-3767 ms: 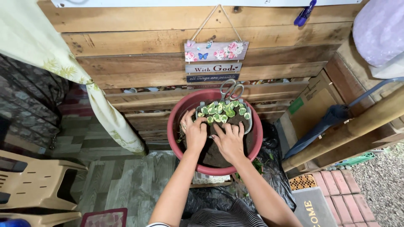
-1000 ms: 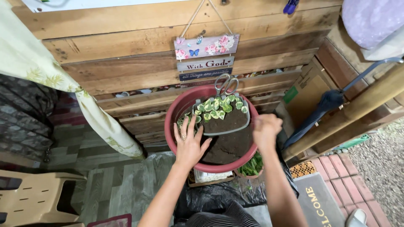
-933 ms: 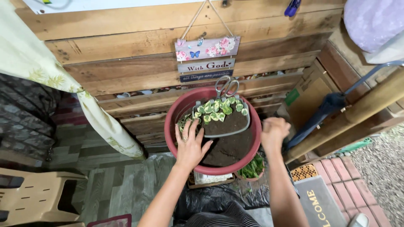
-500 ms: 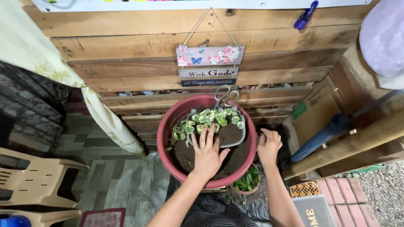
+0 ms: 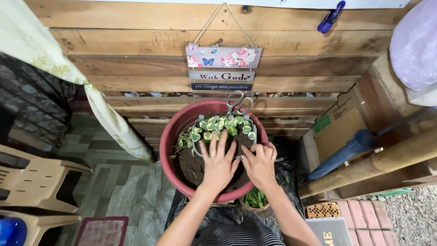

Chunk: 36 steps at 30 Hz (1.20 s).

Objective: The person plants small green seedlings into a red pot filled with soil. They use their hands to arrange the seedlings and press the soil around them. A pair of scissors is visible resting on the pot's edge.

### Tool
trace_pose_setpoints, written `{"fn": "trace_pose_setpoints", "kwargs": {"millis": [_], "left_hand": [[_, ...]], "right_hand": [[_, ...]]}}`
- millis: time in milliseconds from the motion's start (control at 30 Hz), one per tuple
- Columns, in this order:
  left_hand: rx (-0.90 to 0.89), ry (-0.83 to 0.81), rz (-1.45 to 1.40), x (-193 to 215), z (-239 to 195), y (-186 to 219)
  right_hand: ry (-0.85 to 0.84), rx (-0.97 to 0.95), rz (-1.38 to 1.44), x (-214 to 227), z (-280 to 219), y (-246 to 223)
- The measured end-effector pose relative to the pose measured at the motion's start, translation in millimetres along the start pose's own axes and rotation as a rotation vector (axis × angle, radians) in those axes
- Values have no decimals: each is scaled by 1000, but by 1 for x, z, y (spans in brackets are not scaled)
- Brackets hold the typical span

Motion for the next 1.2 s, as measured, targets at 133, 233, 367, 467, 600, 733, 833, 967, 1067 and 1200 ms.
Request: {"fn": "trace_pose_setpoints", "kwargs": {"millis": [133,233,367,467,600,733,833,967,1067,1200], "left_hand": [[106,18,73,14,-17,-23],[426,62,-88,9,-28,-53],[779,225,-677,-23,-37,-89],[881,245,-809,-63,-31,-104],[738,9,-998,-77,-13,-99],[779,34,-1086,-31,-4,-92],[755,-109,-1181,-31,-1,-105],[703,-353,-1304,-28,13,-121],[673,-486,-1288,-19,23,-140],[329,-252,-915,-41,38,-208]], "right_hand": [[3,89,106,-4,-1,0],[113,-3,280,-25,-16,13],[356,-318,861,-55,-32,30],[353,-440,995,-76,-37,33],[179,-384,770,-78,-13,25],[205,-286,724,-72,-10,21],[215,-305,805,-73,-10,21],[191,-333,709,-50,3,-4],[116,-328,500,-46,12,-16],[90,-349,379,-51,11,-19]]}}
Point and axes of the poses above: each hand's wrist, its own z-axis towards the middle knuckle, its own x-axis out of the back of the hand, y = z × x, the point moved 1 cm from there along z, towards the middle knuckle, and after that the axes turned 10 degrees about x, right-handed, at the moved point
